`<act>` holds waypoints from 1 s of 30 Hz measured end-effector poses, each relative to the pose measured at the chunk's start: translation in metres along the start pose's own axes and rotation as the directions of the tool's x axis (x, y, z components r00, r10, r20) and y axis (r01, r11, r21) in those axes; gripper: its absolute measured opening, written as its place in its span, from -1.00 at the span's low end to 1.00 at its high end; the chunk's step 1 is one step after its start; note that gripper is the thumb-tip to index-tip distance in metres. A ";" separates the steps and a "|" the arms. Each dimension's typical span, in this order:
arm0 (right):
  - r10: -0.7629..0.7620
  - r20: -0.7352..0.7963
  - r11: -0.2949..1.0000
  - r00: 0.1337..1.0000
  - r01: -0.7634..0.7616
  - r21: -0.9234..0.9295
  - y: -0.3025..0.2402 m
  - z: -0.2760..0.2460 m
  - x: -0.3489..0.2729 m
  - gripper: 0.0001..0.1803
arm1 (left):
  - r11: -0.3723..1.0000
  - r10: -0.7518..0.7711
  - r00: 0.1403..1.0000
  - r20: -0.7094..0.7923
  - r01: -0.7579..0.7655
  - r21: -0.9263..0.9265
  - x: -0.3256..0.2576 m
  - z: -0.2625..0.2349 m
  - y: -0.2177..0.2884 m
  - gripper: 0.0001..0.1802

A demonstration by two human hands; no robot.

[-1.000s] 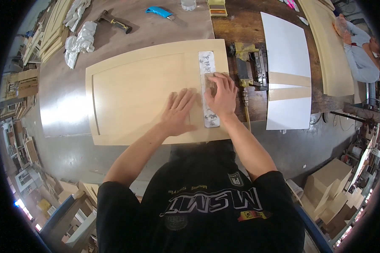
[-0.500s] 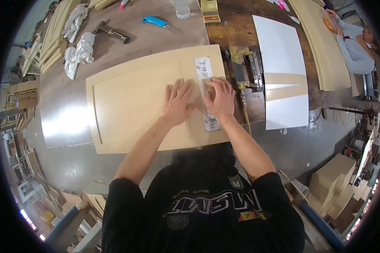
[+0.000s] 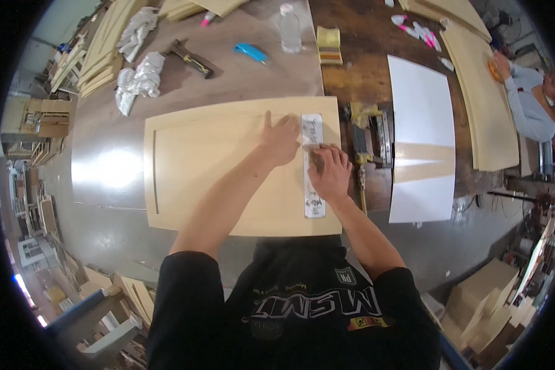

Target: The person aligns a wooden strip onto a cabinet door panel, uses a handheld applicator tool to press it down, and trims the excess material with a utility knife. They also apply liquid from a plastic bottle to the panel and wipe the surface with a white cloth.

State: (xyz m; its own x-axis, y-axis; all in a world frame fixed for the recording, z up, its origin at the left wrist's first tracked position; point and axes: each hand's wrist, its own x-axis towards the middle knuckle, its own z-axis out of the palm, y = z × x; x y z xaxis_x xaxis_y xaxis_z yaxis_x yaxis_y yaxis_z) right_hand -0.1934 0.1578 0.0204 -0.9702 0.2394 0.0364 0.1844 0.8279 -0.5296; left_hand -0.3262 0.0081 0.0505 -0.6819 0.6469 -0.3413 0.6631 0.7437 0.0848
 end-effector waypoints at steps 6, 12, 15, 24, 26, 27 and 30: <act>0.109 -0.292 0.994 0.950 -0.099 0.049 0.054 -0.032 0.052 -0.46 | 0.965 -0.016 0.987 -0.157 -0.026 -0.262 -0.024 0.069 -0.023 -0.24; 0.374 0.006 0.927 0.927 -0.374 -0.015 0.054 -0.048 0.093 0.11 | 0.844 -0.287 0.928 -0.236 0.129 -0.520 -0.035 0.090 -0.021 -0.08; 0.296 0.015 0.952 0.955 -0.294 -0.085 0.077 -0.043 0.109 0.16 | 0.857 -0.267 0.919 -0.290 0.089 -0.507 -0.032 0.090 -0.023 -0.06; 0.089 0.675 0.520 0.732 -0.612 0.596 0.010 -0.130 0.139 -0.32 | 0.817 -0.308 0.919 -0.246 0.122 -0.564 -0.039 0.086 -0.026 0.05; -0.013 0.691 0.575 0.722 -0.560 0.596 -0.015 -0.120 0.144 -0.31 | 0.833 -0.291 0.917 -0.274 0.102 -0.544 -0.038 0.087 -0.027 0.06; -0.013 0.696 0.578 0.718 -0.563 0.591 -0.027 -0.111 0.147 -0.31 | 0.829 -0.296 0.916 -0.270 0.106 -0.549 -0.039 0.085 -0.025 0.06; 0.033 0.686 0.867 0.727 -0.363 0.343 -0.062 -0.097 0.152 -0.35 | 0.812 -0.303 0.922 -0.240 0.118 -0.571 -0.042 0.075 -0.022 0.04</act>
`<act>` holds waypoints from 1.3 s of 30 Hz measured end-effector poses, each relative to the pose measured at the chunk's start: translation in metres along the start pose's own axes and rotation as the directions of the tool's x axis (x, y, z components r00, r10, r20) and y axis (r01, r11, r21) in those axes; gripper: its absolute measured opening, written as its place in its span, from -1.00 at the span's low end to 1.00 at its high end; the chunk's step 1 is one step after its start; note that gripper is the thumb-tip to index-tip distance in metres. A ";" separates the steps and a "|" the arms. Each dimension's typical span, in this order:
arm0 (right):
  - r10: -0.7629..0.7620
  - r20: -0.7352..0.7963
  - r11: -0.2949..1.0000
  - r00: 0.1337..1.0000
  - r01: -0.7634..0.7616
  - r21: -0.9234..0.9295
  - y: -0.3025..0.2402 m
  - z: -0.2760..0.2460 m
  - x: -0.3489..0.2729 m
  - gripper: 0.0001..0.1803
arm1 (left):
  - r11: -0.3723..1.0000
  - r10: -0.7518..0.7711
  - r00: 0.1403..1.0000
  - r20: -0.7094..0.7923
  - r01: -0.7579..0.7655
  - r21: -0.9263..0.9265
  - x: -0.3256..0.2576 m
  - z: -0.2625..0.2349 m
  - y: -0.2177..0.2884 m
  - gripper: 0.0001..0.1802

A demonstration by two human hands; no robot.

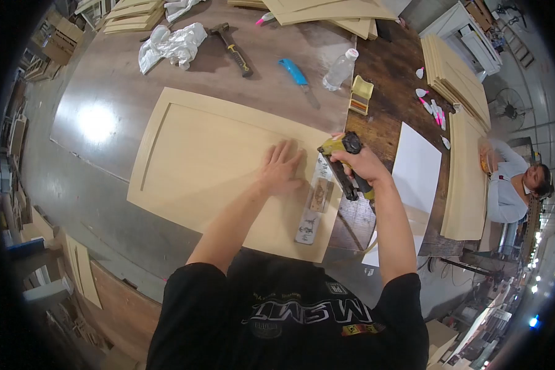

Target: The person aligns a wooden strip onto a cabinet door panel, uses a handheld applicator tool to press it down, and trims the excess material with a utility knife. They also apply liquid from a plastic bottle to the panel and wipe the surface with a white cloth.

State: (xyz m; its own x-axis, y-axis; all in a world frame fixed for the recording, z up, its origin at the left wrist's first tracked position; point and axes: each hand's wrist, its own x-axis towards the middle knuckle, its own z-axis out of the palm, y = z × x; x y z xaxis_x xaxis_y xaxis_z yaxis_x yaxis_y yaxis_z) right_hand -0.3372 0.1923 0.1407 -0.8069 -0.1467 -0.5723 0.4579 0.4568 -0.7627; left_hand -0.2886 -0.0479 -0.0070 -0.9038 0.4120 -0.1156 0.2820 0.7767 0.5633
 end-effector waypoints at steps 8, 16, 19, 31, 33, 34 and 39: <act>0.062 0.063 0.992 0.996 -0.055 -0.115 0.006 0.018 0.025 -0.36 | 0.999 -0.024 1.000 0.017 0.023 0.043 0.002 -0.010 0.006 0.05; 0.112 -0.007 0.987 0.994 -0.112 -0.116 0.006 0.024 0.019 -0.68 | 0.996 0.010 0.999 0.047 -0.014 0.092 0.001 -0.008 0.004 0.10; 0.065 -0.026 0.998 0.998 -0.066 -0.026 0.006 0.023 0.002 -0.62 | 0.993 0.023 1.000 0.005 -0.024 0.112 -0.002 0.004 0.000 0.07; 0.059 -0.079 0.941 0.995 -0.029 0.336 0.086 0.077 -0.156 -0.23 | 0.975 0.212 0.977 0.003 -0.211 0.071 -0.088 0.016 -0.008 -0.02; 0.080 -0.041 0.940 0.996 -0.061 0.334 0.094 0.091 -0.172 -0.23 | 0.966 0.248 0.966 0.077 -0.253 0.060 -0.123 0.005 0.000 -0.03; 0.074 -0.044 0.937 0.996 -0.055 0.344 0.102 0.097 -0.173 -0.24 | 0.968 0.248 0.965 0.082 -0.251 0.026 -0.135 0.005 0.004 -0.01; 0.128 0.003 0.955 0.992 -0.124 0.270 0.100 0.116 -0.179 -0.27 | 0.981 0.192 0.977 0.097 -0.190 -0.027 -0.147 0.005 0.011 0.01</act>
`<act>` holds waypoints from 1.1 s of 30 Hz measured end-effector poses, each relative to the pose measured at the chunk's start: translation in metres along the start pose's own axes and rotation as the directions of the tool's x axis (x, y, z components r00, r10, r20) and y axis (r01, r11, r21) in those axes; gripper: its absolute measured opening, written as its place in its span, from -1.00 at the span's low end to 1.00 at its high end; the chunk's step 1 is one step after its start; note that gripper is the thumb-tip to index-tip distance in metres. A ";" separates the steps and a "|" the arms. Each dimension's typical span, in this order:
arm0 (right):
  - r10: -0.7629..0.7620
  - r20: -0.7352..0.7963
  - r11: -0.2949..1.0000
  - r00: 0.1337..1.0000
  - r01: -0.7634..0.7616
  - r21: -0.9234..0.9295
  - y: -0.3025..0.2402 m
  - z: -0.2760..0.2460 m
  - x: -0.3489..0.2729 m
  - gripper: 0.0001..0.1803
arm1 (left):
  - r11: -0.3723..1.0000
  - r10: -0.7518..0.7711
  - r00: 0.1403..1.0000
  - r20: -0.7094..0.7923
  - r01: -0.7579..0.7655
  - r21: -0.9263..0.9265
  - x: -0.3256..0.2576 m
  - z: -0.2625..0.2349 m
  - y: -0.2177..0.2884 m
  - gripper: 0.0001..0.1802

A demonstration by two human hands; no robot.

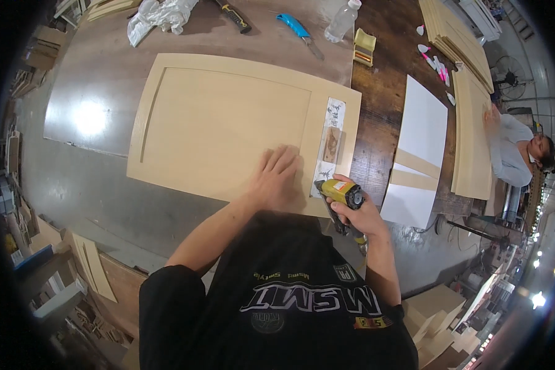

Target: The person aligns a wooden strip onto a cabinet door panel, uses a handheld applicator tool to press it down, and trims the excess material with a utility knife. They also apply liquid from a plastic bottle to the panel and wipe the surface with a white cloth.

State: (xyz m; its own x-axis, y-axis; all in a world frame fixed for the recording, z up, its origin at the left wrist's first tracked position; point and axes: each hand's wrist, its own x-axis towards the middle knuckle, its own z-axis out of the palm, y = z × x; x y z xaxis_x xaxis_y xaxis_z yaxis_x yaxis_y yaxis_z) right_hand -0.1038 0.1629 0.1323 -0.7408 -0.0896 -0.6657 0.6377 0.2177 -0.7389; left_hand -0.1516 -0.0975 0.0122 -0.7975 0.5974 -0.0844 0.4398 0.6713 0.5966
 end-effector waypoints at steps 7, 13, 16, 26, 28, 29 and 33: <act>-0.030 0.025 0.985 0.999 0.034 -0.169 -0.001 0.025 0.009 -0.27 | 1.000 -0.012 0.999 -0.053 0.011 -0.024 -0.006 0.001 -0.002 0.00; -0.077 -0.023 0.958 0.997 0.067 -0.280 -0.004 0.036 0.003 -0.25 | 1.000 -0.017 0.999 -0.040 0.016 -0.016 -0.005 -0.001 0.001 0.01; 0.080 -0.058 0.978 0.995 -0.090 -0.187 -0.012 0.035 0.005 -0.23 | 0.999 -0.031 0.999 -0.034 0.031 0.009 -0.004 0.007 -0.002 0.00; -0.229 -0.580 0.972 0.781 0.156 -0.174 -0.022 -0.086 0.087 -0.28 | 0.989 -0.008 0.989 -0.145 0.029 0.147 -0.008 0.009 0.001 -0.11; -0.484 -0.695 0.870 0.531 0.209 -0.446 0.013 -0.115 0.141 -0.33 | 0.995 0.014 0.985 -0.171 0.003 0.099 -0.003 0.005 0.007 -0.19; -0.706 -0.663 0.705 0.248 0.157 -0.691 0.024 -0.125 0.161 -0.39 | 0.999 0.013 0.980 -0.199 -0.004 0.045 0.000 0.003 0.008 -0.26; -0.712 -0.522 0.654 0.470 0.175 -0.736 0.018 -0.086 0.166 -0.30 | 1.000 0.027 0.972 -0.232 -0.029 -0.008 -0.001 0.008 -0.007 -0.47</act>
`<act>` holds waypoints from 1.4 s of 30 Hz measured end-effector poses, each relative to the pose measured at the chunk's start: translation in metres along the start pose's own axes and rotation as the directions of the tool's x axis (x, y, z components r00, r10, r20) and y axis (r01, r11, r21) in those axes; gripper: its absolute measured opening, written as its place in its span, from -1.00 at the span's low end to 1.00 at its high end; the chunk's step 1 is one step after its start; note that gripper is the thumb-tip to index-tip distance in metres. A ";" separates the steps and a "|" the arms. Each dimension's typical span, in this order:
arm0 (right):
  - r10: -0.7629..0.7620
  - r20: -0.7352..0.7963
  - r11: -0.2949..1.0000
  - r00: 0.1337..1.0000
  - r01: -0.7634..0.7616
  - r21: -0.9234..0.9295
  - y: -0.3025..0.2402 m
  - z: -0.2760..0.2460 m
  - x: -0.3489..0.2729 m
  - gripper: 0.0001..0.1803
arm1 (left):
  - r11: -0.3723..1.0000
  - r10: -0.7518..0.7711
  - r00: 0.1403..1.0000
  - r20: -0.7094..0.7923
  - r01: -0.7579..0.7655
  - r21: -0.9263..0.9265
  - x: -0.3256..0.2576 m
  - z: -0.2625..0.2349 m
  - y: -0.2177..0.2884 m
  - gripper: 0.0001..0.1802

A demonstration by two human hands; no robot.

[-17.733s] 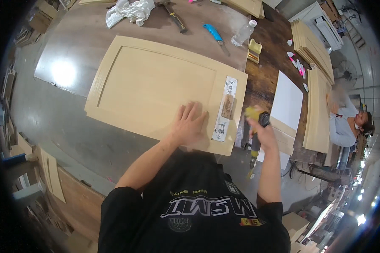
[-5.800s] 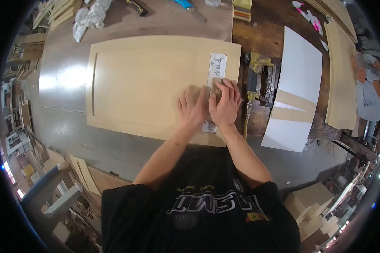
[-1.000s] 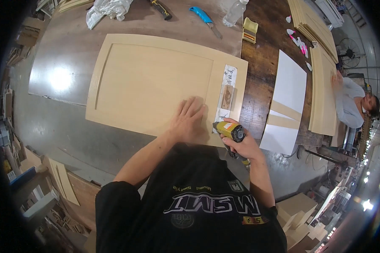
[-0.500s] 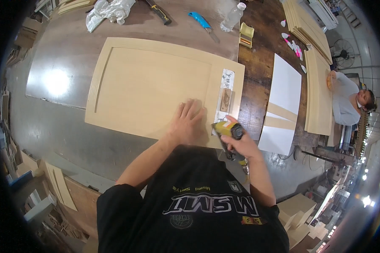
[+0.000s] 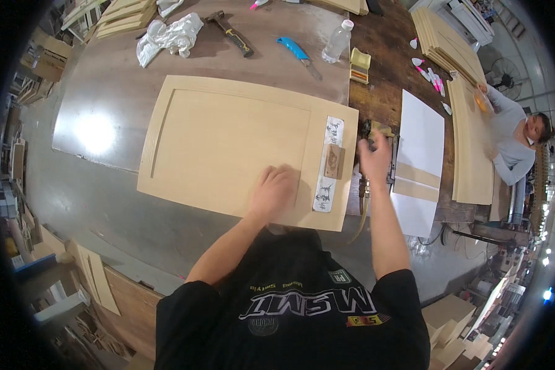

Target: The person aligns a wooden strip onto a cabinet door panel, uses a handheld applicator tool to press it down, and trims the excess material with a utility knife. They also apply liquid from a plastic bottle to the panel and wipe the surface with a white cloth.

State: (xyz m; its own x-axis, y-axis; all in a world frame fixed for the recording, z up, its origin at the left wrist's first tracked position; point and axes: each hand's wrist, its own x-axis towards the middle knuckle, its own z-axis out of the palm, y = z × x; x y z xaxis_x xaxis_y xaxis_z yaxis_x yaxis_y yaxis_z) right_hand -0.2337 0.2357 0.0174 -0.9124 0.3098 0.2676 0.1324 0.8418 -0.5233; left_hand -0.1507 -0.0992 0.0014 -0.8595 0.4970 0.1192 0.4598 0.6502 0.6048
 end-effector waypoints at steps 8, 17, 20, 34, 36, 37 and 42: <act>-0.003 0.398 0.991 0.917 0.054 -0.119 -0.074 0.016 -0.065 -0.18 | 0.987 -0.132 0.953 -0.271 0.100 -0.128 0.003 0.008 0.002 -0.95; 0.011 0.077 0.992 0.997 -0.001 -0.130 -0.044 -0.040 -0.008 -0.38 | 0.984 -0.178 0.973 -0.147 0.179 -0.008 -0.003 0.004 0.008 -0.70; 0.122 0.079 0.966 0.989 -0.100 -0.240 -0.011 -0.052 0.008 -0.46 | 0.990 -0.085 0.996 0.036 0.080 0.117 -0.023 0.009 0.004 -0.49; -0.225 0.348 0.959 0.910 0.271 -0.088 -0.026 -0.093 -0.115 -0.29 | 0.900 0.145 0.988 0.049 -0.152 0.409 -0.103 -0.160 -0.008 -0.38; -0.412 0.232 0.910 0.881 0.411 0.055 -0.015 -0.084 -0.101 -0.34 | 0.852 0.229 0.970 0.084 -0.241 0.465 -0.079 -0.239 0.029 -0.50; -0.554 0.095 0.826 0.827 0.533 0.183 -0.013 -0.082 -0.094 -0.38 | 0.837 0.255 0.964 0.069 -0.256 0.483 -0.065 -0.265 0.039 -0.54; -0.107 -0.108 0.682 0.988 0.152 0.715 -0.099 -0.074 -0.118 -0.37 | 0.914 0.326 0.633 -0.702 -0.023 0.404 -0.003 -0.300 0.054 -0.50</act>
State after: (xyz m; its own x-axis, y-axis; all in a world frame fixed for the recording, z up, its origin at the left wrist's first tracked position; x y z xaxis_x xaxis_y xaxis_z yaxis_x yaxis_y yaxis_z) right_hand -0.1104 0.1480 0.0973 -0.8742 0.2639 0.4076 -0.3251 0.3053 -0.8950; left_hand -0.1898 -0.2378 0.2697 -0.5504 0.1232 0.8258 0.5303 0.8155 0.2318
